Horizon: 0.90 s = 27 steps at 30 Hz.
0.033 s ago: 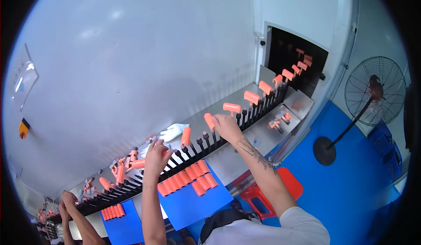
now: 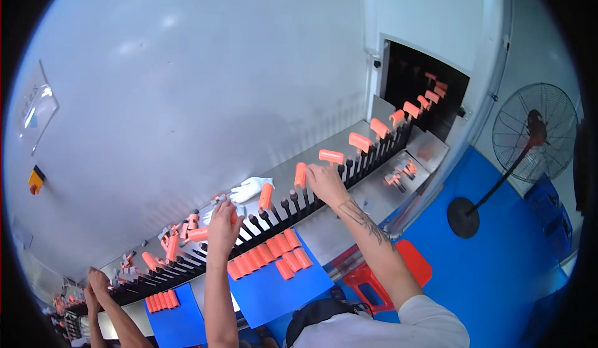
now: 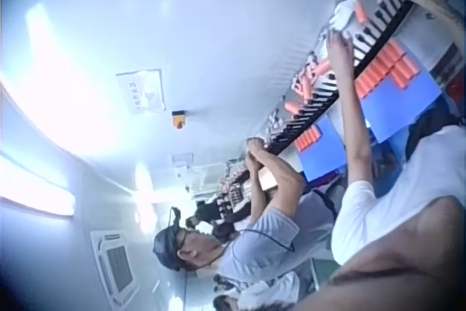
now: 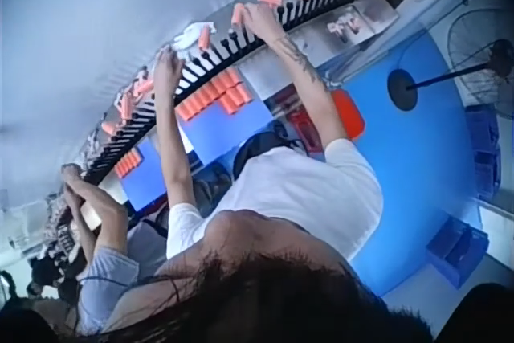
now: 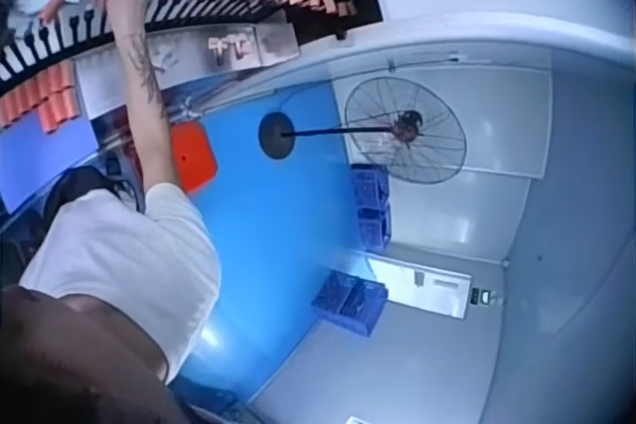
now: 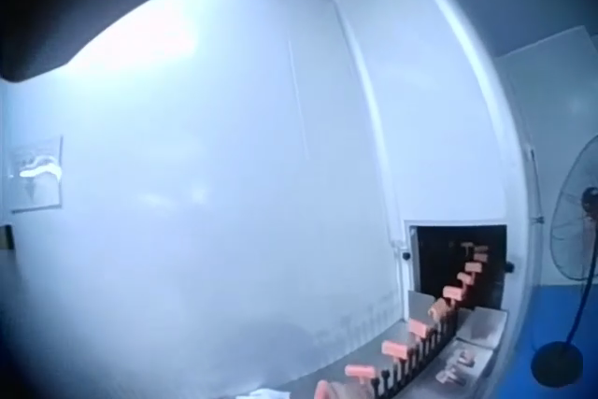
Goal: Sort and arrange orange components from a conveyor rack onto a blue tray in a factory setting.
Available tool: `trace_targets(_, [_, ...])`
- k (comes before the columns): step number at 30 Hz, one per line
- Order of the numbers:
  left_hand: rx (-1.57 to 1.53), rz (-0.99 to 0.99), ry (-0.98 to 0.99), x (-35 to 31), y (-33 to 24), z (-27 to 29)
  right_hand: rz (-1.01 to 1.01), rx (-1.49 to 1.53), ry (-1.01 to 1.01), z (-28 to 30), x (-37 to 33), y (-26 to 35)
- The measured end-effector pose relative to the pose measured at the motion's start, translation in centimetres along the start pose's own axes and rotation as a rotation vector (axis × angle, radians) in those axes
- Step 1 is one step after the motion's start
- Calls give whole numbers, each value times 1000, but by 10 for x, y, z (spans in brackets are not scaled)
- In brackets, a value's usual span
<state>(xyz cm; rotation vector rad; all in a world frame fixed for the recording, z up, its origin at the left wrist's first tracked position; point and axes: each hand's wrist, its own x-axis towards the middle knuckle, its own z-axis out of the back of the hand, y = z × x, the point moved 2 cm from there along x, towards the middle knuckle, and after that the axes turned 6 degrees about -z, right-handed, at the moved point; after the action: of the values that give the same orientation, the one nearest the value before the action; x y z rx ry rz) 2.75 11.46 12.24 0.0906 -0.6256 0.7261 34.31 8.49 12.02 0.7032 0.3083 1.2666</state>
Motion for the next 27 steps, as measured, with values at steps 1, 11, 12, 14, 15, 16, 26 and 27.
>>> trace_targets(1, [-94, 153, -17, -13, 2, 7, 25, 28, -19, 3, -12, 14])
trace_targets(11, [217, 386, 40, -41, 51, 44, 353, -190, 25, -68, -2, 79])
trace_targets(12, [225, 399, 1, -55, 62, 41, 373, -109, -21, -67, -7, 90])
trace_targets(14, [195, 429, -18, -80, 89, 39, 379, -95, 1, -85, -5, 89])
trace_targets(15, [-50, 666, 48, -86, 111, 41, 276, -30, 131, -92, 4, 91])
trace_targets(16, [31, 660, 68, -93, 137, 52, 186, 156, 117, -103, 18, 89])
trace_targets(26, [-401, 472, 298, -228, 28, -16, 73, 601, 250, -201, -161, 28])
trace_targets(27, [-383, 453, 321, -240, 26, -36, 129, 519, 204, -235, -183, 27])
